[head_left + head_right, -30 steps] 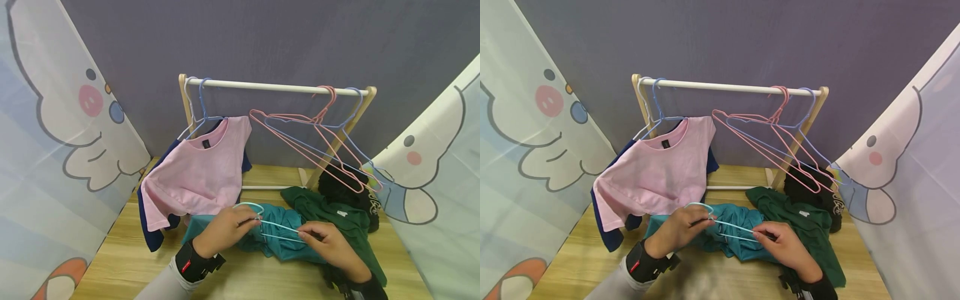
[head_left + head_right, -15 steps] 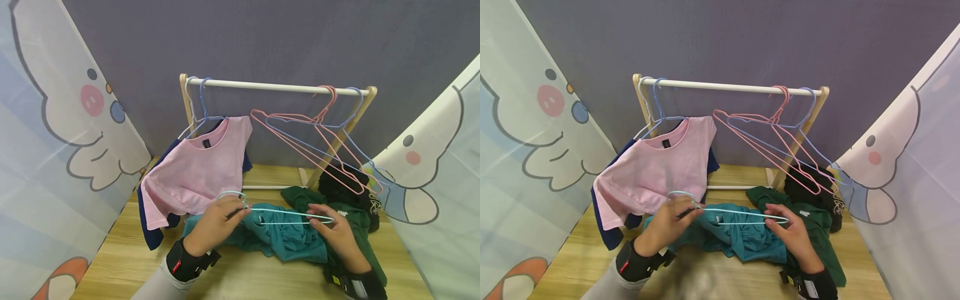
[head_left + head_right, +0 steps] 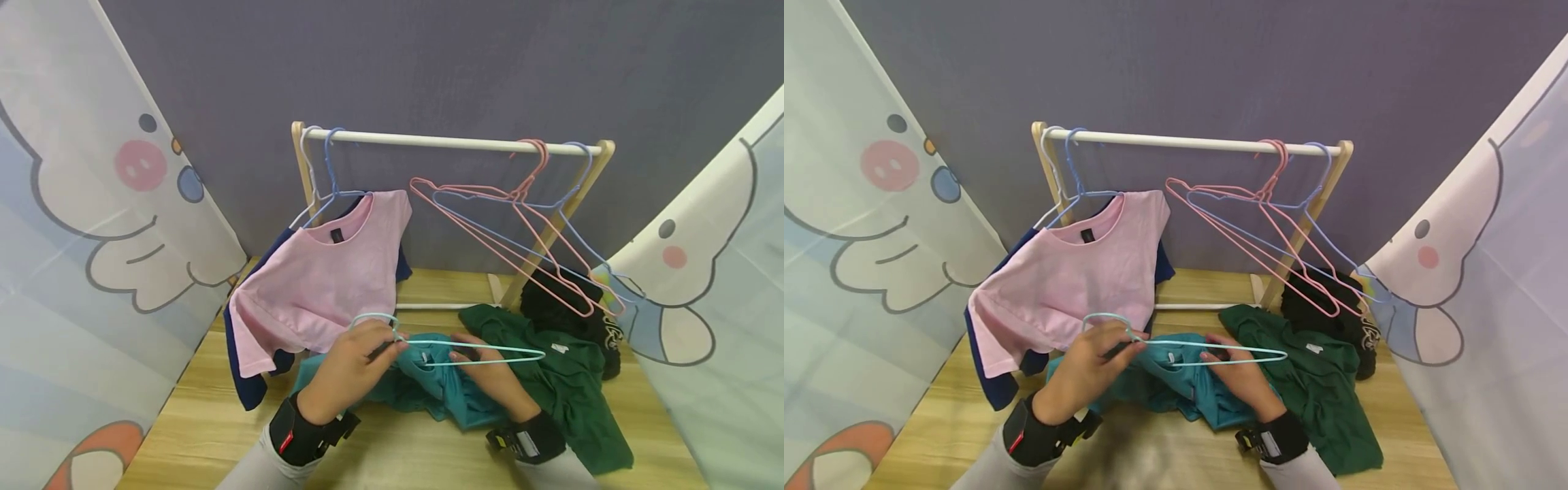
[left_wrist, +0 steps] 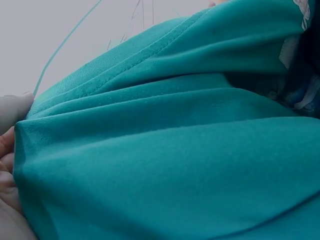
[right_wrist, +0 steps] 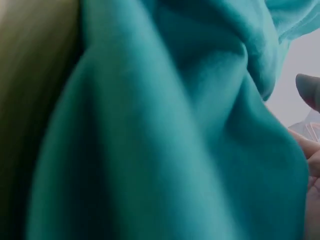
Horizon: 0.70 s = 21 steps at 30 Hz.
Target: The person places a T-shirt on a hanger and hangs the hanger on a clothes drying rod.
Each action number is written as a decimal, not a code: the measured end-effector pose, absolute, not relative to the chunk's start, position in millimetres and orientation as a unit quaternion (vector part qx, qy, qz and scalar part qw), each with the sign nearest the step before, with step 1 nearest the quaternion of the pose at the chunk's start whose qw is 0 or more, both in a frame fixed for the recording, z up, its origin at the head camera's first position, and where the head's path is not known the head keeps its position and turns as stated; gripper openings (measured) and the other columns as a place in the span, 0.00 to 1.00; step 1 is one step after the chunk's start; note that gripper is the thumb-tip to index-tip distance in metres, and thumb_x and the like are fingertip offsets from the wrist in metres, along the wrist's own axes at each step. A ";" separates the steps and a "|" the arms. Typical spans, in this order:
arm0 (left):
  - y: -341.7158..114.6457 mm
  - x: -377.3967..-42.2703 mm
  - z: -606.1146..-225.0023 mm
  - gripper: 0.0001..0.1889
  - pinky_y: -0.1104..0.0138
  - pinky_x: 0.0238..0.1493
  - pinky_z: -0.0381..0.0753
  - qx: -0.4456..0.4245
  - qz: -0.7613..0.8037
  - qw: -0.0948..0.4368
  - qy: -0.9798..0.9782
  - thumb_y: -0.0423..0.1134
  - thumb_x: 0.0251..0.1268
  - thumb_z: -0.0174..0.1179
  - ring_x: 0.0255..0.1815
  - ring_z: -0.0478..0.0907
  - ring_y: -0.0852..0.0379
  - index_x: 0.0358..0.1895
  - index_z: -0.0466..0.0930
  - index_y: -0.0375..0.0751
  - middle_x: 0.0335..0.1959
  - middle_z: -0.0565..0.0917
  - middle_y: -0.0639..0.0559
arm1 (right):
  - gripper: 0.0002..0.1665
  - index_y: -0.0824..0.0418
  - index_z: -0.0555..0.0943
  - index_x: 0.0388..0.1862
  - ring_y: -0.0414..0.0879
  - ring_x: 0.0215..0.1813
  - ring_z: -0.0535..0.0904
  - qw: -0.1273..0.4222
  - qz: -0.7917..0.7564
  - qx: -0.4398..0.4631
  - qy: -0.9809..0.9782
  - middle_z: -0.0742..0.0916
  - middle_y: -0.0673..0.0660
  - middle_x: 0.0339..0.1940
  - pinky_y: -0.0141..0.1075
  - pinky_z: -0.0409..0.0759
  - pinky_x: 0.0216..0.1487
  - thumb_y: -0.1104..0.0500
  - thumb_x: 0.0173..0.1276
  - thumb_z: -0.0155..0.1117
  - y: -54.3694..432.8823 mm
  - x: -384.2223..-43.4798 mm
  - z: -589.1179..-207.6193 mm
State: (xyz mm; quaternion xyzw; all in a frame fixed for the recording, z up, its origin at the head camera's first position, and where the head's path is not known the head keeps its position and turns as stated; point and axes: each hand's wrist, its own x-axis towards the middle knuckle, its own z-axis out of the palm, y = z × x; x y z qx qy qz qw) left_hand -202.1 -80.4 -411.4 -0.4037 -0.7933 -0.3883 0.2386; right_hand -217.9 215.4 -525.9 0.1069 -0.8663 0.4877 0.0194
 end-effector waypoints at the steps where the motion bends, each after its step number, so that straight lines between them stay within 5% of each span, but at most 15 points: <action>1: -80.6 -201.8 -411.5 0.03 0.72 0.47 0.82 -0.403 -0.388 0.239 -0.794 0.38 0.71 0.67 0.44 0.84 0.62 0.43 0.88 0.47 0.40 0.87 0.57 | 0.28 0.68 0.78 0.68 0.55 0.63 0.83 0.011 0.486 0.102 -0.868 0.86 0.64 0.63 0.30 0.81 0.60 0.56 0.74 0.69 212.7 -219.6 -526.1; 10: -82.8 -202.3 -411.6 0.03 0.70 0.48 0.82 -0.400 -0.396 0.238 -0.792 0.38 0.71 0.67 0.44 0.84 0.61 0.44 0.88 0.47 0.40 0.88 0.57 | 0.25 0.63 0.82 0.65 0.35 0.48 0.81 -0.010 0.465 0.124 -0.876 0.90 0.53 0.47 0.28 0.79 0.51 0.56 0.72 0.71 206.4 -225.4 -529.8; 21: -86.1 -203.0 -414.1 0.19 0.65 0.47 0.83 -0.327 -0.439 0.226 -0.806 0.36 0.68 0.70 0.46 0.84 0.59 0.61 0.84 0.44 0.46 0.89 0.54 | 0.13 0.67 0.84 0.48 0.34 0.41 0.79 -0.019 0.555 0.089 -0.827 0.87 0.49 0.38 0.29 0.79 0.44 0.62 0.69 0.72 220.7 -215.0 -524.6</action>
